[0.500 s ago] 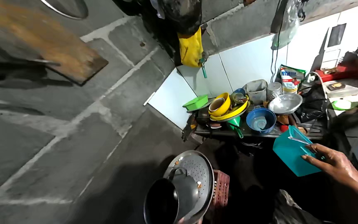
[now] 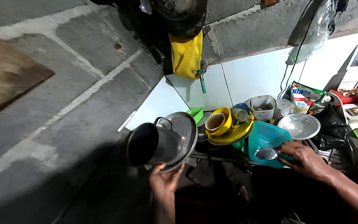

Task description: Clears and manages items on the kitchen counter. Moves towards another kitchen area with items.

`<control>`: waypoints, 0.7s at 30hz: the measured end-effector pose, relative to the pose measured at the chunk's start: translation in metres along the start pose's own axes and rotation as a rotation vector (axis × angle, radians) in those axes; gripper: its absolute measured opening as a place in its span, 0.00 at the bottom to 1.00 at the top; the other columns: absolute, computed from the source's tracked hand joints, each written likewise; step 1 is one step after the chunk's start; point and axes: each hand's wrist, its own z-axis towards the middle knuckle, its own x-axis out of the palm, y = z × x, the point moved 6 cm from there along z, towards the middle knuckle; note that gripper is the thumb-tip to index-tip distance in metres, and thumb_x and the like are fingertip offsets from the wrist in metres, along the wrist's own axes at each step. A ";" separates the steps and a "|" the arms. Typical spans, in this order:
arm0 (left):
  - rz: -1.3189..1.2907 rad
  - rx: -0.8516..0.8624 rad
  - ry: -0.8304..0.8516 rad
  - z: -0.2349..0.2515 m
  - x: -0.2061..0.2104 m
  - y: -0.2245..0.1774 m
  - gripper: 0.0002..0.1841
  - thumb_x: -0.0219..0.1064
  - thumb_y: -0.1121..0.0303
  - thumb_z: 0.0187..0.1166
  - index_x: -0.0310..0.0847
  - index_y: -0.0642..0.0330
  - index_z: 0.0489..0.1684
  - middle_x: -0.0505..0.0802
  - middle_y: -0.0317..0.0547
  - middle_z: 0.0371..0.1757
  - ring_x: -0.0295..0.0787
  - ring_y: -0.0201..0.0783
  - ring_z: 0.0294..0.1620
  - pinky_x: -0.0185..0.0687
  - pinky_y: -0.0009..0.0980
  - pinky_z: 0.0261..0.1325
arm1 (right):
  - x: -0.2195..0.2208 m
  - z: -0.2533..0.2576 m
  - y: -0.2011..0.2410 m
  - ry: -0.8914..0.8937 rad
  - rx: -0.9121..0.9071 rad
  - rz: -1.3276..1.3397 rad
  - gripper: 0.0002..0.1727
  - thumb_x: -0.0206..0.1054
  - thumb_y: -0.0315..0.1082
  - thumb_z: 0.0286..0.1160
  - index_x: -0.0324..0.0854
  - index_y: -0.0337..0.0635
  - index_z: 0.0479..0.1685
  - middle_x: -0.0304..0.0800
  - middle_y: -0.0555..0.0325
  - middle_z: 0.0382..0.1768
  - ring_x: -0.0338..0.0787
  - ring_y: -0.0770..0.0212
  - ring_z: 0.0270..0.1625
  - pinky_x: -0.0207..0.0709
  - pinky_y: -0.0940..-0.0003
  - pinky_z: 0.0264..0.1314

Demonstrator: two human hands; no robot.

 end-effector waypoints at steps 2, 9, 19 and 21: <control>0.008 -0.009 0.015 0.038 0.025 -0.005 0.16 0.47 0.64 0.83 0.67 0.60 0.63 0.84 0.59 0.53 0.88 0.54 0.48 0.89 0.52 0.47 | 0.011 0.027 0.003 0.007 -0.037 -0.071 0.12 0.69 0.42 0.77 0.91 0.47 0.50 0.94 0.51 0.42 0.93 0.47 0.46 0.87 0.49 0.44; 0.005 -0.108 0.068 0.169 0.087 0.002 0.20 0.49 0.64 0.83 0.64 0.58 0.72 0.80 0.60 0.66 0.84 0.55 0.59 0.85 0.54 0.54 | 0.066 0.132 0.003 0.043 -0.155 -0.225 0.09 0.69 0.35 0.74 0.90 0.48 0.49 0.93 0.53 0.40 0.93 0.47 0.43 0.86 0.52 0.35; 0.109 -0.227 0.045 0.276 0.117 0.040 0.25 0.53 0.65 0.82 0.61 0.58 0.80 0.75 0.62 0.74 0.79 0.58 0.67 0.83 0.56 0.61 | 0.169 0.243 -0.036 0.254 -0.170 -0.241 0.09 0.62 0.32 0.85 0.88 0.46 0.51 0.91 0.50 0.47 0.91 0.44 0.53 0.88 0.49 0.41; 0.143 -0.237 0.057 0.287 0.122 0.041 0.25 0.54 0.65 0.83 0.62 0.57 0.80 0.75 0.61 0.76 0.78 0.59 0.70 0.82 0.58 0.63 | 0.183 0.255 -0.046 0.310 -0.118 -0.214 0.10 0.61 0.32 0.86 0.88 0.45 0.54 0.91 0.48 0.50 0.90 0.42 0.57 0.87 0.47 0.44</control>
